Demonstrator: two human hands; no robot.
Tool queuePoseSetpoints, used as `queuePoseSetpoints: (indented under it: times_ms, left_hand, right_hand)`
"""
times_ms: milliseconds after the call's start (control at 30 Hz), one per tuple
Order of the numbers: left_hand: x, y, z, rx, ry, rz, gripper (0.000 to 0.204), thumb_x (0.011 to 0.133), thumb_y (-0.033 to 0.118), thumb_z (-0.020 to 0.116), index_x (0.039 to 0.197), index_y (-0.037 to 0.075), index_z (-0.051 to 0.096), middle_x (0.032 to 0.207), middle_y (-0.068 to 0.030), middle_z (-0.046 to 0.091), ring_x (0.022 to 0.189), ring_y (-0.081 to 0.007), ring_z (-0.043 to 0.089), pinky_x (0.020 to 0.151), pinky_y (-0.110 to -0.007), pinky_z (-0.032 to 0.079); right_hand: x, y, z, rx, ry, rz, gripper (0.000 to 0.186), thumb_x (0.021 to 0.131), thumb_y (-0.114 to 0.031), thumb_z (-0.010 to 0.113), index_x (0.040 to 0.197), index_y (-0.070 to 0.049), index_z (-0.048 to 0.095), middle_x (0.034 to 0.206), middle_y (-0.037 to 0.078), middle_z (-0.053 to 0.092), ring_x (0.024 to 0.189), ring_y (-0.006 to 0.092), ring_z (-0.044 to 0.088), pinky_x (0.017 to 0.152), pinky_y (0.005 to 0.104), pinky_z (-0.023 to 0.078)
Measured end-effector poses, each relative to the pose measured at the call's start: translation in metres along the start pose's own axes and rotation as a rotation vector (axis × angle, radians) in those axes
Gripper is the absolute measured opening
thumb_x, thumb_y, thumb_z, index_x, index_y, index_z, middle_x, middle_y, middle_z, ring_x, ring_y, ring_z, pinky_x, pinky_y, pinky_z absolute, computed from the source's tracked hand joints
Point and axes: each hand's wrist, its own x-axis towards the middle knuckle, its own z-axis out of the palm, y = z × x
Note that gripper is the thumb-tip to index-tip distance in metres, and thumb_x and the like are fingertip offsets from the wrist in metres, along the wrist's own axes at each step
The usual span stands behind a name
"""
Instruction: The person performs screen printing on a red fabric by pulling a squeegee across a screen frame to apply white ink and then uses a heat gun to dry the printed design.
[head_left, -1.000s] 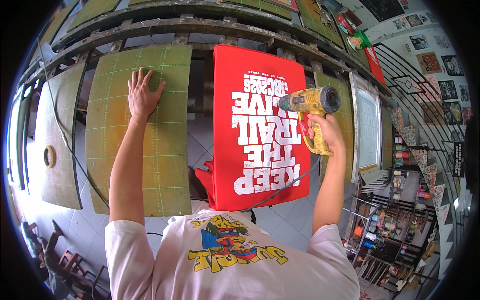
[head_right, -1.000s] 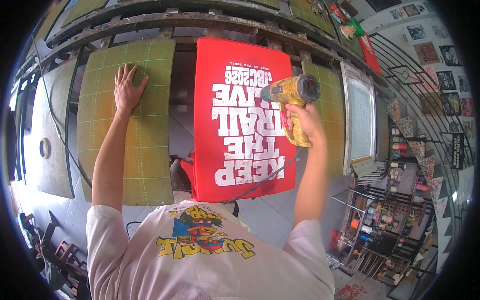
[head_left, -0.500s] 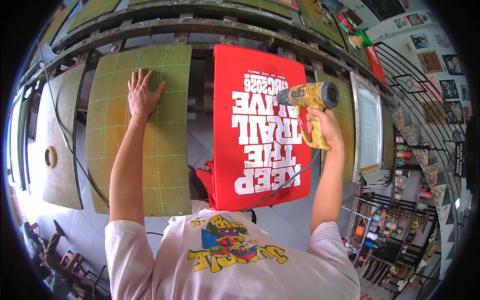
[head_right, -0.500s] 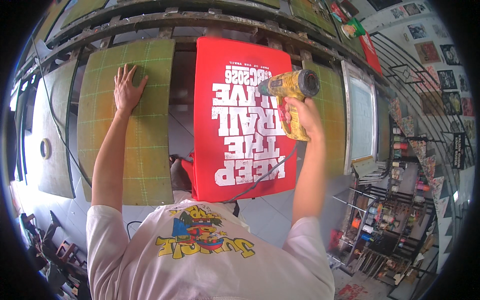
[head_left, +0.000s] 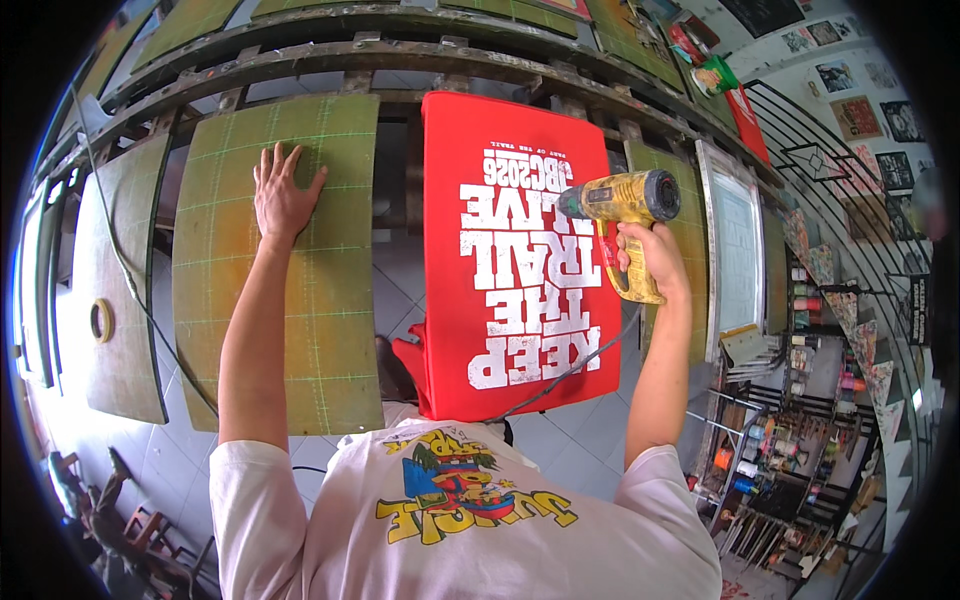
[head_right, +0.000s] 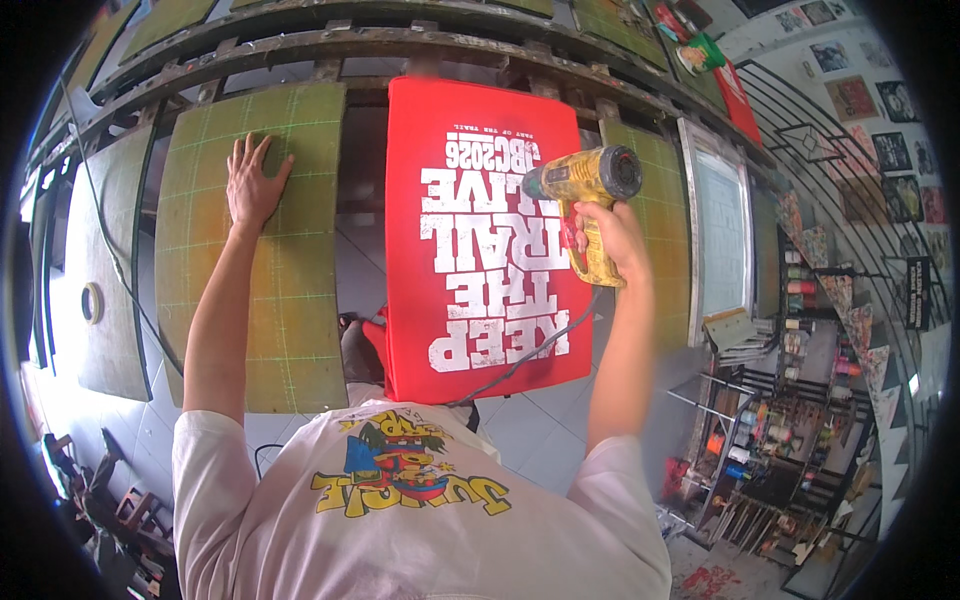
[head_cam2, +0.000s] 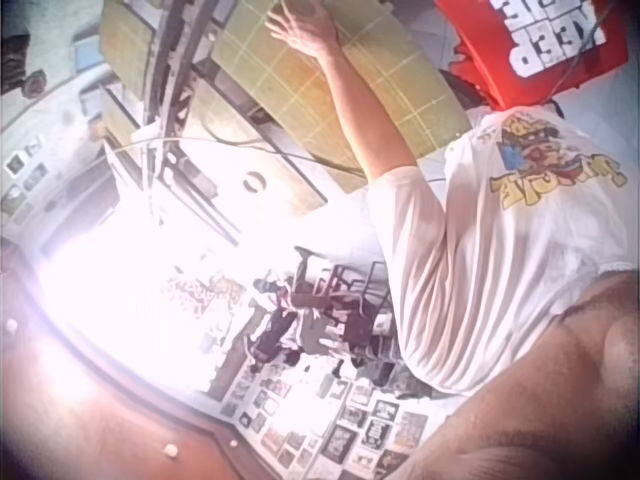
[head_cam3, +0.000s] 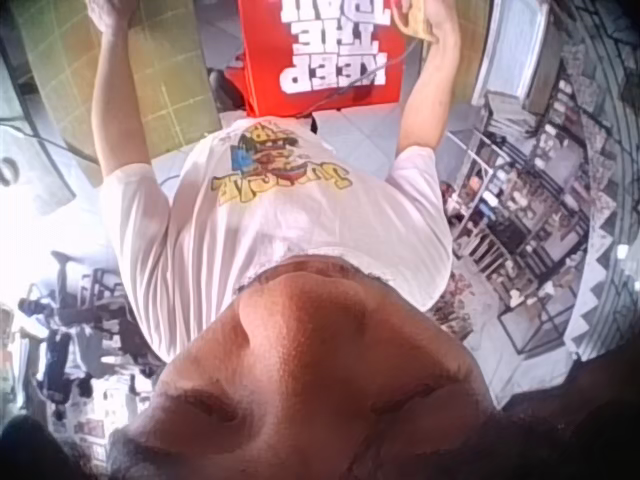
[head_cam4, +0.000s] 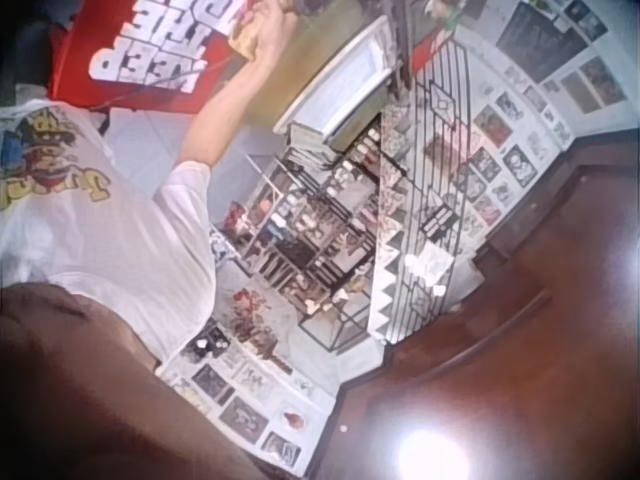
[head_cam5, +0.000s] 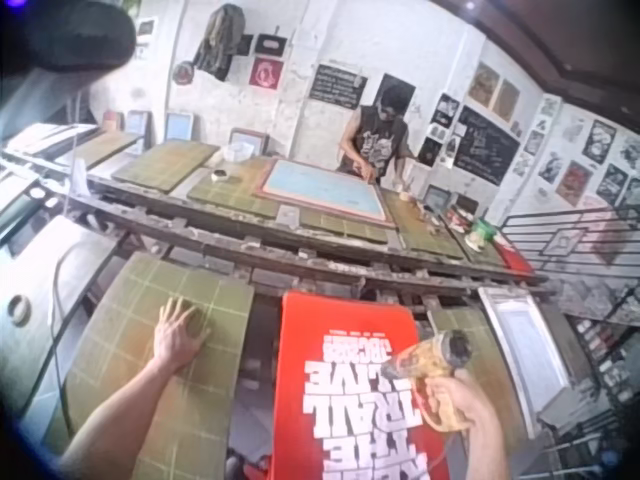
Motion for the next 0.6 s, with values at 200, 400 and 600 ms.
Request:
queuePoseSetpoints:
  times_ms: [200,400,600]
  left_hand:
    - [0.001,-0.003,0.003,-0.012,0.023,0.008,0.071,0.096,0.059,0.064,0.149,0.012,0.057,0.163,-0.0183,0.042,0.155,-0.0386,0.032,0.129,-0.051,0.025]
    - [0.001,0.001,0.0,-0.015,0.015,0.001,0.071,0.096,0.059,0.064,0.149,0.012,0.058,0.164,-0.0179,0.042,0.155,-0.0379,0.032,0.129,-0.05,0.025]
    - [0.0,0.0,-0.001,-0.003,0.015,-0.001,0.07,0.096,0.059,0.064,0.149,0.013,0.058,0.164,-0.0173,0.042,0.155,-0.0375,0.032,0.129,-0.05,0.025]
  right_hand:
    - [-0.002,0.005,-0.005,-0.013,-0.004,-0.003,0.017,0.097,-0.017,0.065,0.101,0.0,0.064,0.075,0.005,0.062,0.056,0.0137,0.059,0.053,0.03,0.048]
    - [-0.013,0.004,-0.005,0.022,0.013,0.018,0.014,0.096,-0.014,0.065,0.1,-0.001,0.063,0.074,0.004,0.061,0.056,0.0136,0.058,0.054,0.0299,0.047]
    - [-0.019,0.007,-0.005,0.046,-0.012,0.026,0.013,0.096,-0.013,0.065,0.099,0.0,0.063,0.074,0.004,0.061,0.056,0.0138,0.058,0.054,0.0298,0.047]
